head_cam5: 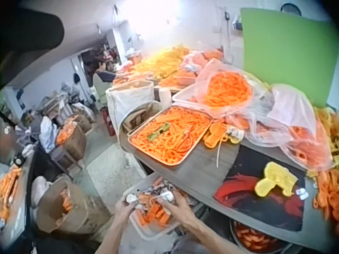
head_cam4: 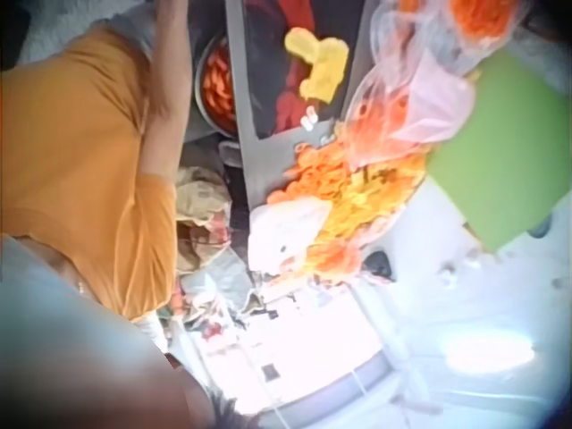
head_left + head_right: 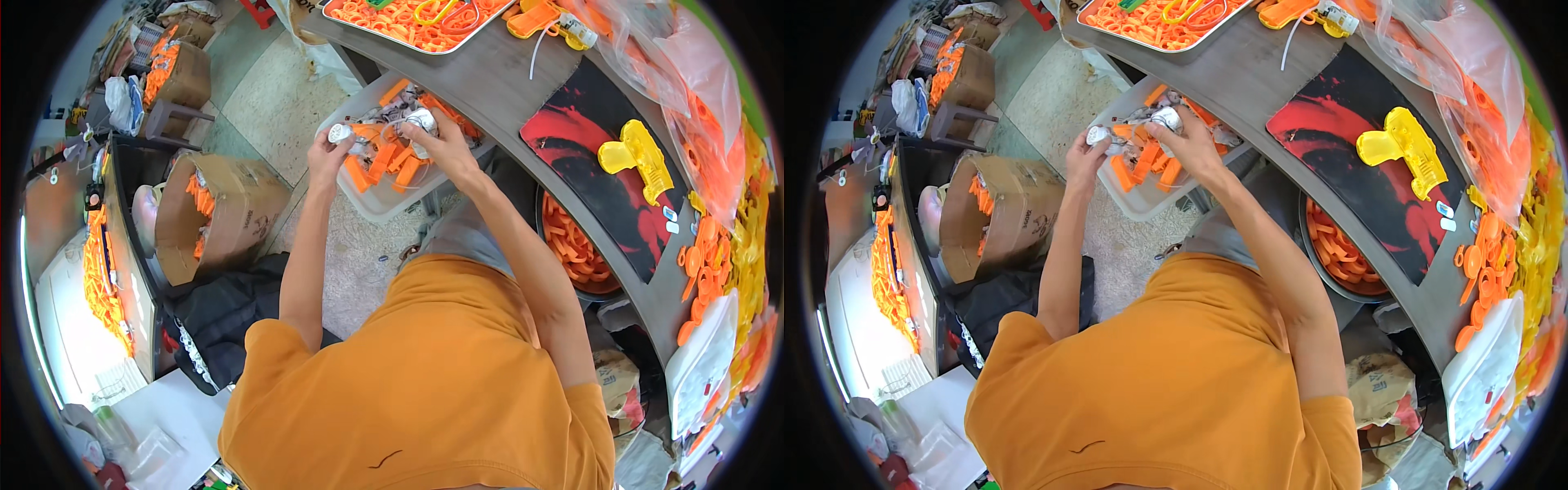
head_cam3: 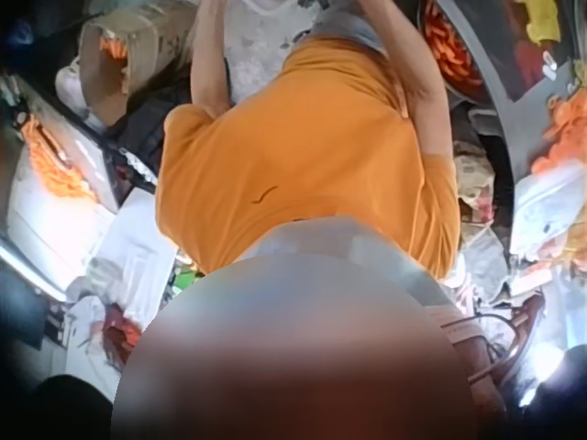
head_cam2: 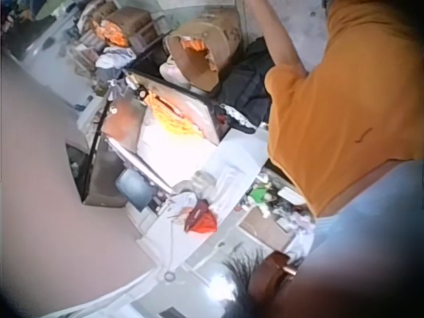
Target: Assembling plastic toy guns from multiple orange and yellow components on a workbench.
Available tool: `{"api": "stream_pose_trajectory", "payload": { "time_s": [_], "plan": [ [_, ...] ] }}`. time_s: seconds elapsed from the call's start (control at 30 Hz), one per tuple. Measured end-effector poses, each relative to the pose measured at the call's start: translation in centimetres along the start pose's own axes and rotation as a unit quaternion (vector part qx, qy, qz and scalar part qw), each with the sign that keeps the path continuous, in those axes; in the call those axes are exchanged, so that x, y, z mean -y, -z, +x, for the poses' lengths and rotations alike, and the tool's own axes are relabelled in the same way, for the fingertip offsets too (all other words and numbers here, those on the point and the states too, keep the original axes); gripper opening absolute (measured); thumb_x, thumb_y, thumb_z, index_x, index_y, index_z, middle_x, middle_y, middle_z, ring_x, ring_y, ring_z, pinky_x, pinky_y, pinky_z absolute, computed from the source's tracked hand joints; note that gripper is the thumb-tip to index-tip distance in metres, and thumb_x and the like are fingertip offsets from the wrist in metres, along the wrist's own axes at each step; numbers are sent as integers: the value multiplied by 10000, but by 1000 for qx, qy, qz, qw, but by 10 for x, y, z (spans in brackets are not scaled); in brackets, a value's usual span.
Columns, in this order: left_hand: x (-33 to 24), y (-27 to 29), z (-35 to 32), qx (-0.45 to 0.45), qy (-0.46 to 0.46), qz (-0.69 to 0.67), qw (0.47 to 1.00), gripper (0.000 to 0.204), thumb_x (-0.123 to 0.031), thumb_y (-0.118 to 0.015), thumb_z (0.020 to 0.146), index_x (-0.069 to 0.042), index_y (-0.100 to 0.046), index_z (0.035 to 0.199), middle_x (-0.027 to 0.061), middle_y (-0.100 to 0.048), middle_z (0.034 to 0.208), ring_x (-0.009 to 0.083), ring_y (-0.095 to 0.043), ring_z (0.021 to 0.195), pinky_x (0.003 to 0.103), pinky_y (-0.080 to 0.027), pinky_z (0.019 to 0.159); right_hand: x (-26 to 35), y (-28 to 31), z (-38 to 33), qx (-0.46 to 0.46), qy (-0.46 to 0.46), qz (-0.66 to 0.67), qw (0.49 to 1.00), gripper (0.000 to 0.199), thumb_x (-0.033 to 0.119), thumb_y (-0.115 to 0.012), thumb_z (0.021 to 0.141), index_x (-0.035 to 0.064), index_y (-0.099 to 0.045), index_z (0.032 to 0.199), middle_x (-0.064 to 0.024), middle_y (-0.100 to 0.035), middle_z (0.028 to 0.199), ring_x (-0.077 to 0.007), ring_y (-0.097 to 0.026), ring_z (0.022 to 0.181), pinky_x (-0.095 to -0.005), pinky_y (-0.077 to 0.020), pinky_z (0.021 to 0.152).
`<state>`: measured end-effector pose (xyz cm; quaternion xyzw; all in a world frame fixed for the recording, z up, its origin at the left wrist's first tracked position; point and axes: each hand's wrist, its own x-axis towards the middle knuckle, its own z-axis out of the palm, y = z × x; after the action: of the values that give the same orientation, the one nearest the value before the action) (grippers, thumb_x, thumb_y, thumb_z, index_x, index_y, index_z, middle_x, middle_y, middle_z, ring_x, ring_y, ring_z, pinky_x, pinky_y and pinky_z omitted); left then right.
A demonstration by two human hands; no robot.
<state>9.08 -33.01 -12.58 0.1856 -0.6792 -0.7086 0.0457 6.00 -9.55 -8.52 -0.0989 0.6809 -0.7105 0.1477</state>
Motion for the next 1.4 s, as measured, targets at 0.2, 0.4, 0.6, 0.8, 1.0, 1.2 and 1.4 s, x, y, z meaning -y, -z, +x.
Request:
{"api": "stream_pose_trajectory", "payload": {
  "time_s": [0.2,0.4,0.6,0.8,1.0,1.2,1.4],
  "plan": [
    [47,-10,23,-3,66,-103,992,358,-105,-683,885,-13,-544,1202,89,-649,1073,167,-661,937,297,-551,804,34,7,-23,30,-34,146,988,372,323,-664,918,52,-561,1151,-39,-639,1012,-109,-587,910,-268,-467,821],
    [-28,-47,-13,-14,-62,77,995,432,-267,-623,940,5,-575,1272,76,-660,1094,137,-627,933,255,-491,800,46,31,-46,47,-18,147,988,263,210,-630,934,61,-555,1137,-21,-619,1041,-91,-572,915,-270,-470,794],
    [-132,-84,-48,246,-117,80,959,341,-238,-613,945,-3,-638,1190,46,-673,1044,82,-592,945,263,-478,837,64,45,-73,60,21,33,997,257,82,-625,907,53,-549,1150,-7,-597,1046,-75,-554,935,-252,-457,834],
    [-139,-107,-50,335,-65,90,936,303,-197,-607,956,2,-624,1185,32,-653,980,95,-605,846,251,-517,746,73,54,-94,13,91,26,995,261,35,-626,889,34,-547,1138,-20,-569,1111,-85,-535,998,-246,-437,873],
    [-138,-125,-57,406,24,-2,914,204,-175,-623,946,-14,-629,1072,37,-644,901,88,-599,775,228,-502,694,64,69,-106,3,114,25,993,309,27,-627,887,29,-514,1175,-31,-564,1122,-111,-529,1072,-272,-441,920],
    [-160,-148,-82,389,-60,35,919,125,-113,-640,919,-11,-627,990,31,-648,823,69,-592,719,209,-488,689,70,63,-114,-84,141,99,982,459,69,-650,887,65,-423,1286,-68,-507,1216,-142,-508,1141,-297,-438,958],
    [-170,-166,-95,342,-136,47,929,123,-86,-649,906,-2,-631,994,41,-660,832,64,-595,718,206,-485,686,74,69,-113,-200,296,-109,928,313,82,-666,863,56,-561,1156,-71,-512,1237,-194,-523,1139,-361,-431,966]
  ]
}}
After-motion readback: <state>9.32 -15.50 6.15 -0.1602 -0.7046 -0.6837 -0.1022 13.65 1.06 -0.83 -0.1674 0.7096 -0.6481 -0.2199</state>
